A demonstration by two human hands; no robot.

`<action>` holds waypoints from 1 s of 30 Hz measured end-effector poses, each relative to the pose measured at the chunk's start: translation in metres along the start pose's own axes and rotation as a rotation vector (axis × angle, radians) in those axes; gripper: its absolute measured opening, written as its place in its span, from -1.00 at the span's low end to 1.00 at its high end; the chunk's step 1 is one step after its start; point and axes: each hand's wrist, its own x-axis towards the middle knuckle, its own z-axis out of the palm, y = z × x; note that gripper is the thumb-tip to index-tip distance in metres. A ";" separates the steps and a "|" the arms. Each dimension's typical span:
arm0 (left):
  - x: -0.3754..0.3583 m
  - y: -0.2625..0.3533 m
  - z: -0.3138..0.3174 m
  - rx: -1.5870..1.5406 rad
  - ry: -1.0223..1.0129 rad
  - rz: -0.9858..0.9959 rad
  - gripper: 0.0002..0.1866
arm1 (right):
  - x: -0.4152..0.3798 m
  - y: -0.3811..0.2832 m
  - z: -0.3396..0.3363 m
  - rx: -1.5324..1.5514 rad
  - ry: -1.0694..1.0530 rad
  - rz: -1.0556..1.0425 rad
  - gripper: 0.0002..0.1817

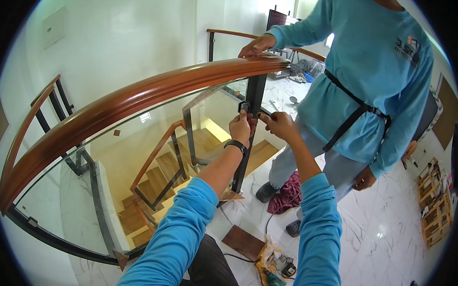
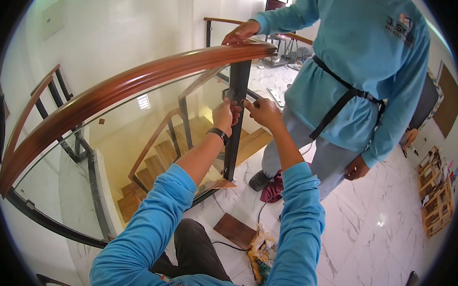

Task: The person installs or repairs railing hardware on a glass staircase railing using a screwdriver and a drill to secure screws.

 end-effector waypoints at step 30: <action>-0.002 -0.002 0.006 0.018 0.016 -0.005 -0.56 | -0.006 -0.001 -0.010 0.117 -0.002 0.077 -0.32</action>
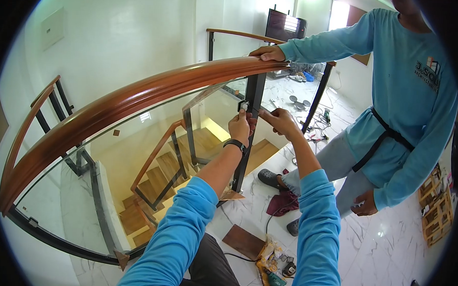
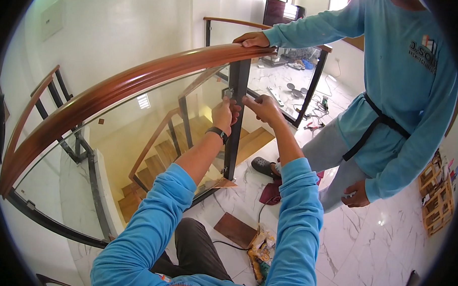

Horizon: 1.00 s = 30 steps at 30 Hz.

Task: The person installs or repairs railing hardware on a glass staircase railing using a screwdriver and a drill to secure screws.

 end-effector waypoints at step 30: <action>-0.003 0.001 0.001 0.014 0.015 0.000 -0.54 | 0.014 0.004 0.003 -0.017 -0.109 0.025 -0.36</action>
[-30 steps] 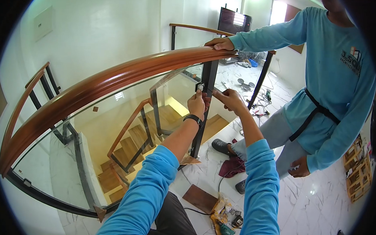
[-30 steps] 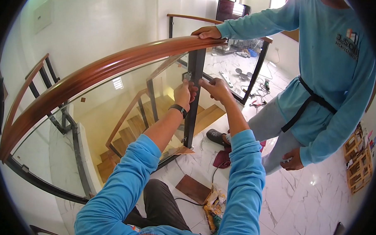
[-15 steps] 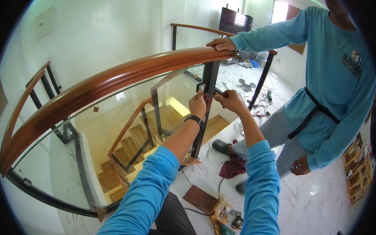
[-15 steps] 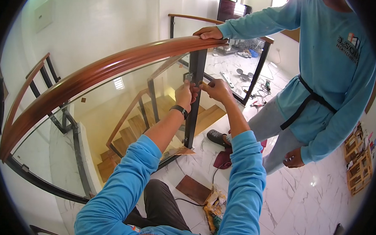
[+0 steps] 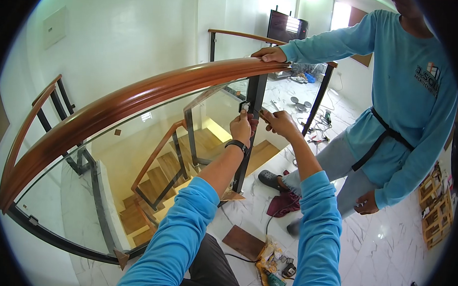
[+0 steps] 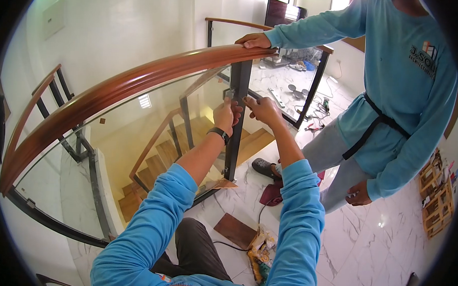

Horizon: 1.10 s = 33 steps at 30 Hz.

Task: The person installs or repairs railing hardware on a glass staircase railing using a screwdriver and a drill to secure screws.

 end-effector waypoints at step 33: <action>-0.003 0.001 0.001 0.005 0.013 0.014 -0.56 | -0.008 -0.007 -0.002 0.356 -0.124 0.160 -0.40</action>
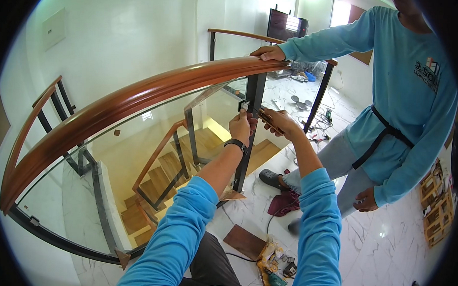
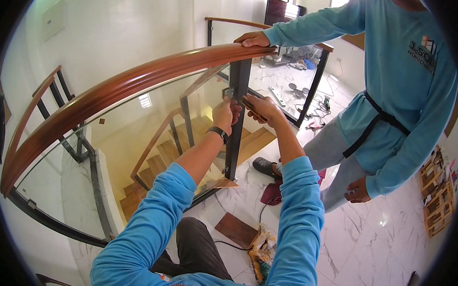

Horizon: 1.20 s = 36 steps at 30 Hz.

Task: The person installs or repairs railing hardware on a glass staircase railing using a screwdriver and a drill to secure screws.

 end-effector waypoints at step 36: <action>0.000 0.003 0.001 -0.032 0.017 0.008 -0.58 | -0.014 -0.003 0.016 -0.601 0.433 -0.300 -0.54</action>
